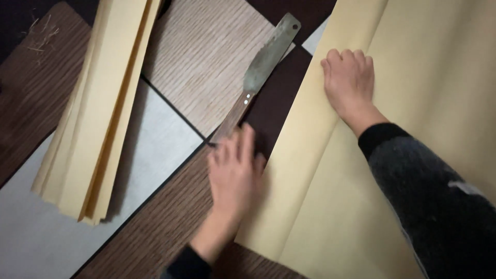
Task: Folding large sheets of paper and cutting them into strips using a large knife on a floor mat.
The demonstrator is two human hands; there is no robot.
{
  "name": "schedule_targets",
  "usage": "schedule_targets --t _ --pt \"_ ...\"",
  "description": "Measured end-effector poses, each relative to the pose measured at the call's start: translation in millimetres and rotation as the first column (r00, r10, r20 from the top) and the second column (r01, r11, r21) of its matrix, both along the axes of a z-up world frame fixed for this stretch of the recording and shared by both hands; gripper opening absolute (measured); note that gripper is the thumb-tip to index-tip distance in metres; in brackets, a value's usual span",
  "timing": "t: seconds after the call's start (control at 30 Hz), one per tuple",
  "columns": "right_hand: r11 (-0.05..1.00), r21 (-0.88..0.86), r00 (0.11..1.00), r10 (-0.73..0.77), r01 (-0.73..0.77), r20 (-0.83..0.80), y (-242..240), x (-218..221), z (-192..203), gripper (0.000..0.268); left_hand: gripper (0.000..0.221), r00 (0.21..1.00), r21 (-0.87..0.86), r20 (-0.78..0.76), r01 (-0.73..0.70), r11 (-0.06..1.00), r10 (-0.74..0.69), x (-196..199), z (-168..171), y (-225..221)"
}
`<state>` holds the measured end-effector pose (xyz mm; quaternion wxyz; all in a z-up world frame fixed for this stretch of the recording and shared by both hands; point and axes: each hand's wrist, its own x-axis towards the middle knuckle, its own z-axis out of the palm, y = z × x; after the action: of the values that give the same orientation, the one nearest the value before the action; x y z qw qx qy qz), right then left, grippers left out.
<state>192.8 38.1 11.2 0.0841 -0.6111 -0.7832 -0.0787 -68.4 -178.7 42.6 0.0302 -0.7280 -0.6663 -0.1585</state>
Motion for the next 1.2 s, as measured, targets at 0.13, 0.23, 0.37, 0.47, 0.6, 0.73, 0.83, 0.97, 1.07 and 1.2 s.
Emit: schedule_targets --t 0.13,0.23,0.37,0.47,0.6,0.73,0.83,0.97,1.07,1.2 --pt "0.997 -0.060 0.999 -0.039 0.039 -0.003 -2 0 -5 0.032 0.072 0.977 -0.092 0.098 0.199 0.976 -0.190 22 0 -94" --pt "0.989 -0.140 0.998 -0.044 0.038 -0.040 -19 0 3 0.032 0.100 0.962 -0.398 0.130 0.274 0.876 -0.241 28 -22 -145" --pt "0.904 -0.425 0.959 -0.162 0.050 -0.232 -47 -4 29 0.046 0.112 0.950 -0.444 0.132 0.313 0.839 -0.285 24 -21 -165" --pt "0.889 -0.457 0.923 -0.187 0.013 -0.338 -80 1 32 0.062 0.102 0.946 -0.346 0.167 0.321 0.882 -0.279 25 -10 -167" --pt "0.950 -0.310 0.927 -0.140 0.027 -0.348 -140 2 36 0.057 0.091 0.952 -0.312 0.119 0.307 0.899 -0.283 26 7 -158" --pt "0.998 -0.036 0.916 -0.055 0.045 -0.398 -180 14 32 0.045 0.096 0.956 -0.485 0.226 0.276 0.830 -0.186 8 31 -139" --pt "0.993 -0.045 0.886 -0.119 0.110 -0.449 -197 11 39 0.046 0.083 0.900 -0.158 0.427 0.172 0.972 -0.089 -18 50 -134" --pt "0.951 -0.268 0.732 -0.290 0.152 -0.616 -201 -12 47 0.047 0.046 0.699 -0.287 0.679 -0.027 0.957 0.223 -49 64 -115" --pt "0.856 -0.501 0.513 -0.488 0.124 -0.706 -175 -36 20 0.056 0.036 0.474 -0.292 0.826 -0.103 0.951 0.305 -76 47 -119" --pt "0.705 -0.705 0.024 -0.705 -0.074 -0.708 -192 -84 66 0.082 0.031 0.119 -0.523 0.846 -0.009 0.852 0.520 -89 49 -153"
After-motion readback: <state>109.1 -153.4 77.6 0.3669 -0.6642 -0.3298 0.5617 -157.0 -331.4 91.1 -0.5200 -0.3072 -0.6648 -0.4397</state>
